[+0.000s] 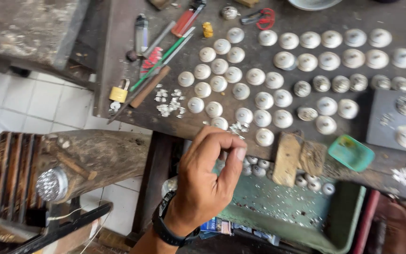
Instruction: Attaching small silver decorative pieces to larger silver dome components using pliers at a jewelry workshop.
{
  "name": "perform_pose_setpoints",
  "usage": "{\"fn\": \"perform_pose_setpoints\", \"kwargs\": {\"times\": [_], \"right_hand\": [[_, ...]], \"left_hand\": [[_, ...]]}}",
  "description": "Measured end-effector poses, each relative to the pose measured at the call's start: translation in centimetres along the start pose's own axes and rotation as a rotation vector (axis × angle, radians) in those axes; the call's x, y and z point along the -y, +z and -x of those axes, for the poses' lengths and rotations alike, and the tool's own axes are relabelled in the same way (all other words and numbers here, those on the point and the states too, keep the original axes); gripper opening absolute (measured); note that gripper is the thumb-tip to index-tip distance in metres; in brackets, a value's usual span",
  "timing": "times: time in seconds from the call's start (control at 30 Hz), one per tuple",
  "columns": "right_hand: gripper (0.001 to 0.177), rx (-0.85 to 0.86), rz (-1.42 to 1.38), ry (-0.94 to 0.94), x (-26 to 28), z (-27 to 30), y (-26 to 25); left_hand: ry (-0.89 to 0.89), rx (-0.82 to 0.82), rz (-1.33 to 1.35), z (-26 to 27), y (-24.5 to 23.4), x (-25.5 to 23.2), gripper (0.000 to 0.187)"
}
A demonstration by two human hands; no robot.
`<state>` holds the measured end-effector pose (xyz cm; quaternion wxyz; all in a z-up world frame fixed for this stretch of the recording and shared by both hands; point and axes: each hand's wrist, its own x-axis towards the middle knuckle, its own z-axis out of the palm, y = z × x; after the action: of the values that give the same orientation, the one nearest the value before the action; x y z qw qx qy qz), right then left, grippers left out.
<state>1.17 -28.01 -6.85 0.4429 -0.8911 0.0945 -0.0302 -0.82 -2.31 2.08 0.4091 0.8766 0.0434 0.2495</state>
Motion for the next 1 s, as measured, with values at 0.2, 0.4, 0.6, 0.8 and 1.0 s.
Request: {"fn": "perform_pose_setpoints", "kwargs": {"times": [0.2, 0.4, 0.6, 0.8, 1.0], "right_hand": [[0.017, 0.145, 0.037, -0.617, 5.4, 0.4, -2.3], [0.031, 0.315, -0.036, -0.947, 5.2, 0.7, -2.2], [0.033, 0.358, -0.079, -0.983, 5.3, 1.0, -2.3], [0.031, 0.354, -0.065, -0.966, 5.6, 1.1, -2.3], [0.028, 0.355, -0.061, -0.959, 5.9, 1.0, -2.1]], "left_hand": [[-0.276, 0.292, 0.639, 2.5, 2.7, -2.4, 0.014], [-0.541, 0.511, 0.984, 4.9, 5.3, -3.1, 0.012], [-0.585, 0.541, 1.027, 5.7, 6.2, -3.1, 0.013], [-0.549, 0.531, 0.931, 5.8, 6.2, -3.2, 0.012], [-0.461, 0.466, 0.796, 5.7, 6.3, -3.5, 0.011]]}}
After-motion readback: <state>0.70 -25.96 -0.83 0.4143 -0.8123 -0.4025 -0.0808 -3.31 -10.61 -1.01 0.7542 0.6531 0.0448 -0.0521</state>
